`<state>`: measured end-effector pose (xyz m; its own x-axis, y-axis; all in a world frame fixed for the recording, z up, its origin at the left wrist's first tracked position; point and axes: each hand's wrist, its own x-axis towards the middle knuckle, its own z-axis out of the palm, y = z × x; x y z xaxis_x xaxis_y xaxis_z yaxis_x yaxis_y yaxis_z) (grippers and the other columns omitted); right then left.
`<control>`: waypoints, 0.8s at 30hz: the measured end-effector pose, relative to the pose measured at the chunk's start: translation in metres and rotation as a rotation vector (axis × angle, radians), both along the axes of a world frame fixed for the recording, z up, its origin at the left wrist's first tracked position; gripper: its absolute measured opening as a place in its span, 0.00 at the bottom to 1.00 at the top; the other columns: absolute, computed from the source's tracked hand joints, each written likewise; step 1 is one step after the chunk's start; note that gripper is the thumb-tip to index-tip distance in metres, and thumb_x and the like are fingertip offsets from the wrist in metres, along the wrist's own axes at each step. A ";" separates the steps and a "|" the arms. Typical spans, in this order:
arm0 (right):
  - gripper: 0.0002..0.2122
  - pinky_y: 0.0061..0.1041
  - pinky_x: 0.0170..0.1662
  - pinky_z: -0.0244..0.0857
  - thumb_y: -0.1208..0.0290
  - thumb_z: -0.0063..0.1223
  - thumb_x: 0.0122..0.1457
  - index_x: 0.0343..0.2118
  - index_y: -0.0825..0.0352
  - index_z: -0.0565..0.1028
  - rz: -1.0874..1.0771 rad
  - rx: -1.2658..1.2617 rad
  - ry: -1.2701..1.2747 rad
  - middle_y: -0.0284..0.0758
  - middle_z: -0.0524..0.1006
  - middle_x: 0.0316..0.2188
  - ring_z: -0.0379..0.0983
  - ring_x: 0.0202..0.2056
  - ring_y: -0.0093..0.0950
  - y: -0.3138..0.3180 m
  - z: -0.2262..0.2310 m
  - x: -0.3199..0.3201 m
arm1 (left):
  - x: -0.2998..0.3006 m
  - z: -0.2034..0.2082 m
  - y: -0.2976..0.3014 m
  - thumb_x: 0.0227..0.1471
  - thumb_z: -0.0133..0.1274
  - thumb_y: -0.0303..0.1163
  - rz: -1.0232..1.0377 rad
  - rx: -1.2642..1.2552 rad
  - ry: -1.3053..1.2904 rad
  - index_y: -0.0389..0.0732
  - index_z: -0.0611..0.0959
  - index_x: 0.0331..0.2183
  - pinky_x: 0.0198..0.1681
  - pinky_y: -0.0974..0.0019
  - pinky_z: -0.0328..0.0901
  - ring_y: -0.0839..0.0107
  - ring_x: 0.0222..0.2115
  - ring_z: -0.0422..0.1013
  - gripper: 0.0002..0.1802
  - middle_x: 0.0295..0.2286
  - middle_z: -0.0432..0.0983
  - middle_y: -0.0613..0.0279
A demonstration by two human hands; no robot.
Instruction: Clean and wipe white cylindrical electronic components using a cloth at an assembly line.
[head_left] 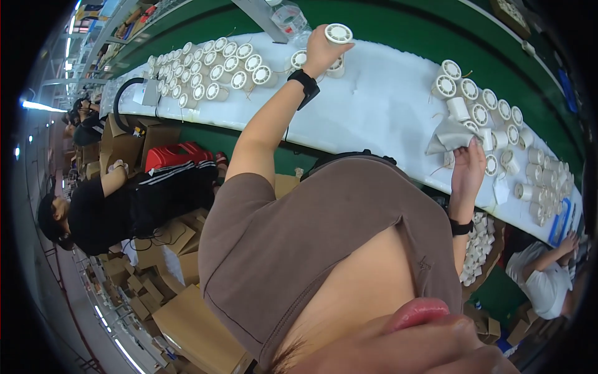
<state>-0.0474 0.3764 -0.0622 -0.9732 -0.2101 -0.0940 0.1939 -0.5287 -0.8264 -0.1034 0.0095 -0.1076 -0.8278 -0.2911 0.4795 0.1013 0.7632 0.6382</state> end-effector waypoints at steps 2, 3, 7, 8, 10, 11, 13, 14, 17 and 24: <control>0.08 0.22 0.39 0.59 0.72 0.40 0.54 0.32 0.71 0.68 -0.036 -0.002 -0.013 0.35 0.71 0.31 0.66 0.33 0.23 0.003 -0.003 0.002 | -0.008 -0.014 -0.012 0.25 0.62 0.40 0.073 0.163 -0.034 0.33 0.64 0.36 0.36 0.66 0.62 0.60 0.33 0.67 0.36 0.31 0.69 0.52; 0.08 0.22 0.39 0.59 0.72 0.40 0.54 0.32 0.70 0.68 -0.051 0.001 -0.019 0.35 0.71 0.31 0.66 0.33 0.23 0.005 -0.004 0.004 | -0.011 -0.017 -0.012 0.25 0.62 0.39 0.095 0.176 -0.062 0.32 0.64 0.36 0.36 0.66 0.62 0.60 0.33 0.67 0.36 0.31 0.69 0.51; 0.07 0.22 0.39 0.58 0.72 0.40 0.54 0.31 0.70 0.68 -0.074 -0.003 -0.019 0.35 0.70 0.31 0.66 0.33 0.23 0.008 -0.004 0.004 | -0.013 -0.019 -0.016 0.26 0.61 0.38 0.194 0.243 -0.198 0.29 0.62 0.37 0.36 0.66 0.62 0.58 0.33 0.67 0.37 0.31 0.68 0.47; 0.07 0.22 0.39 0.58 0.72 0.40 0.54 0.31 0.70 0.68 -0.076 -0.005 -0.015 0.35 0.70 0.31 0.66 0.33 0.23 0.009 -0.004 0.004 | -0.012 -0.019 -0.014 0.27 0.61 0.38 0.241 0.289 -0.285 0.28 0.62 0.38 0.36 0.66 0.62 0.57 0.33 0.67 0.38 0.32 0.67 0.45; 0.07 0.22 0.39 0.58 0.72 0.40 0.54 0.31 0.70 0.68 -0.080 -0.008 -0.016 0.34 0.70 0.30 0.66 0.33 0.22 0.007 -0.002 0.006 | -0.009 -0.018 -0.011 0.27 0.60 0.38 0.287 0.332 -0.378 0.27 0.61 0.38 0.36 0.66 0.62 0.56 0.34 0.67 0.39 0.32 0.67 0.43; 0.07 0.22 0.39 0.58 0.72 0.40 0.54 0.31 0.70 0.68 -0.086 -0.006 -0.026 0.34 0.70 0.30 0.66 0.33 0.22 0.005 0.000 0.007 | -0.007 -0.017 -0.010 0.28 0.59 0.38 0.282 0.271 -0.361 0.26 0.60 0.39 0.37 0.66 0.61 0.56 0.35 0.66 0.39 0.33 0.66 0.42; 0.07 0.22 0.39 0.58 0.72 0.40 0.54 0.31 0.70 0.67 -0.094 0.001 -0.049 0.34 0.70 0.30 0.66 0.32 0.22 0.000 0.005 0.008 | -0.004 -0.015 -0.007 0.30 0.58 0.40 0.274 0.154 -0.327 0.24 0.60 0.39 0.39 0.65 0.60 0.54 0.36 0.64 0.39 0.34 0.65 0.39; 0.07 0.22 0.39 0.58 0.72 0.40 0.54 0.31 0.70 0.67 -0.093 0.003 -0.054 0.34 0.70 0.30 0.66 0.32 0.22 0.000 0.005 0.008 | -0.003 -0.016 -0.008 0.30 0.58 0.40 0.276 0.155 -0.332 0.24 0.60 0.39 0.39 0.65 0.60 0.54 0.36 0.64 0.39 0.34 0.65 0.39; 0.07 0.22 0.38 0.58 0.72 0.39 0.54 0.31 0.70 0.67 -0.100 -0.003 -0.052 0.35 0.70 0.31 0.66 0.33 0.23 0.002 0.002 0.008 | -0.002 -0.019 -0.012 0.32 0.56 0.41 0.275 0.066 -0.351 0.25 0.61 0.40 0.42 0.62 0.57 0.52 0.39 0.61 0.37 0.35 0.63 0.39; 0.09 0.23 0.39 0.58 0.72 0.37 0.55 0.34 0.72 0.66 -0.120 -0.005 -0.046 0.36 0.70 0.34 0.66 0.35 0.24 0.010 0.000 0.007 | -0.002 -0.007 0.020 0.35 0.54 0.42 0.109 -0.171 -0.069 0.29 0.65 0.39 0.41 0.60 0.57 0.54 0.39 0.61 0.32 0.36 0.65 0.45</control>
<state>-0.0408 0.3862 -0.0620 -0.9861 -0.0925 -0.1380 0.1662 -0.5541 -0.8157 -0.1052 0.0296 -0.1146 -0.8287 -0.2998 0.4726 -0.0272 0.8650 0.5010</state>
